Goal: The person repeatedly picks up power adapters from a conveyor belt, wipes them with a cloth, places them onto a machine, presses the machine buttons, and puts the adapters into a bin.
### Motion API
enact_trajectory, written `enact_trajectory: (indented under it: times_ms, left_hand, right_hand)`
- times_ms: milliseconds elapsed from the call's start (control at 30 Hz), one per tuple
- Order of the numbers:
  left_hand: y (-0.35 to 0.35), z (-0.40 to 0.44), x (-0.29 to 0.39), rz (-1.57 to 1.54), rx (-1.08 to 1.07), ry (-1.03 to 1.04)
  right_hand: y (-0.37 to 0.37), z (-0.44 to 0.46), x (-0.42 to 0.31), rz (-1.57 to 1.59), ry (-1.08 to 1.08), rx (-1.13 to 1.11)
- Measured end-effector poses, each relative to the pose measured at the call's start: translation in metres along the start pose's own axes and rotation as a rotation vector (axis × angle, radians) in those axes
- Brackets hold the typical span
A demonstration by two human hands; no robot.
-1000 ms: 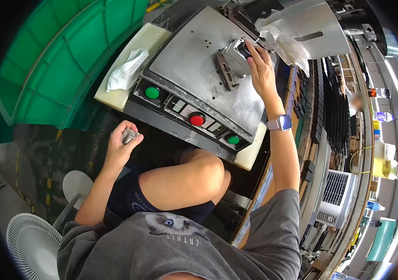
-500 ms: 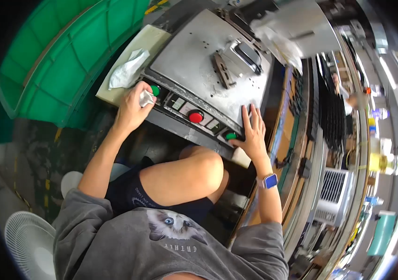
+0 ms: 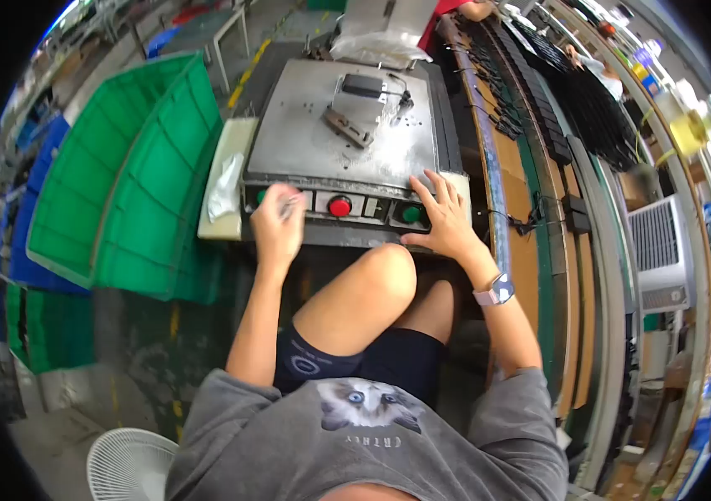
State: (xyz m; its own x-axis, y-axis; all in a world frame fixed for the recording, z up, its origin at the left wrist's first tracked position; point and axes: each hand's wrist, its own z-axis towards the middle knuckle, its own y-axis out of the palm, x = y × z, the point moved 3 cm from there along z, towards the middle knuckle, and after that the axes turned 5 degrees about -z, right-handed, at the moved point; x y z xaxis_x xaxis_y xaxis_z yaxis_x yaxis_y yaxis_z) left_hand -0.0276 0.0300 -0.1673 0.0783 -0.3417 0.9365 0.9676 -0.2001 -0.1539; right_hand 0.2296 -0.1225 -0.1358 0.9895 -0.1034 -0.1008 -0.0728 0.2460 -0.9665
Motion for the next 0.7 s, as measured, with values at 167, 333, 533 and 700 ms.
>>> enact_trajectory:
  times_ms: [167,333,533,700]
  left_hand:
    - [-0.037,0.027,-0.093,0.106,-0.024,-0.129]
    - [-0.03,0.013,-0.043,-0.373,-0.114,-0.29]
    - [0.076,0.002,0.091,-0.447,-0.441,0.054]
    - [0.09,0.007,0.114,-0.784,-0.303,-0.023]
  right_hand:
    - [0.016,0.007,0.029,-0.108,0.024,0.048]
    - [-0.022,0.006,-0.019,0.099,-0.005,0.116]
    - [-0.001,0.025,-0.083,2.398,0.546,-0.522]
    - [0.001,0.011,-0.051,2.423,0.749,-0.254]
